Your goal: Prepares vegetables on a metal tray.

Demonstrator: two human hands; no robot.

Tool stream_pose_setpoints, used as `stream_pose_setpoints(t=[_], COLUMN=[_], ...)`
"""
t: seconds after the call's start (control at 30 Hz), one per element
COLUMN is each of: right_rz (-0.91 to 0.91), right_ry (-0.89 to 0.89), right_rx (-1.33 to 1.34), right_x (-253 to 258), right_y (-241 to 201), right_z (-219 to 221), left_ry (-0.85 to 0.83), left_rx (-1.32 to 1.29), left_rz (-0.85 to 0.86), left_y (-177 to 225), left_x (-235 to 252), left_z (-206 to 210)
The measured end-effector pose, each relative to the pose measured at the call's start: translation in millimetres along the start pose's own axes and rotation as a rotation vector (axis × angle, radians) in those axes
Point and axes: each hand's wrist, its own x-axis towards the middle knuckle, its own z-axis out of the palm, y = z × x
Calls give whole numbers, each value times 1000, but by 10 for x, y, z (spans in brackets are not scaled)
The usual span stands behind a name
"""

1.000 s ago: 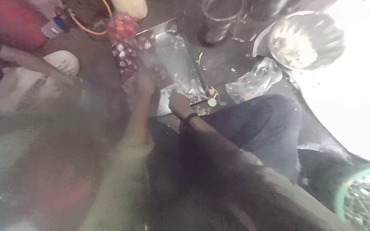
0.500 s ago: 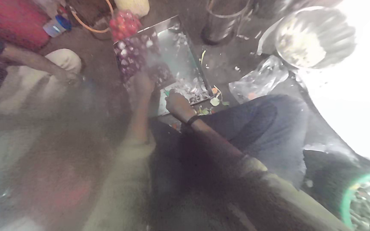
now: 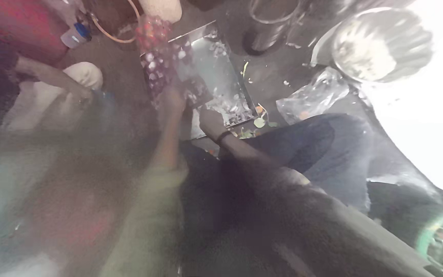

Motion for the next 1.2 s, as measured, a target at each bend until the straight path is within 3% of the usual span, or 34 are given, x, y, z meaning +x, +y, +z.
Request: stream_pose_setpoints(t=[0.23, 0.33, 0.57, 0.87, 1.2], right_rz=[34, 2, -25, -10, -28], right_ry=[-29, -17, -22, -24, 21], right_rx=[2, 66, 153, 87, 110], right_x=[-358, -319, -360, 135, -259], right_y=[252, 197, 15, -86, 199], right_z=[-242, -339, -125, 69, -170], left_ry=[-2, 13, 50, 76, 49], left_rx=[-38, -49, -45, -108, -96], left_rz=[81, 13, -45, 36, 20], left_y=[6, -45, -74, -110, -46], left_x=[-19, -1, -31, 38, -33], left_z=[26, -5, 87, 109, 110])
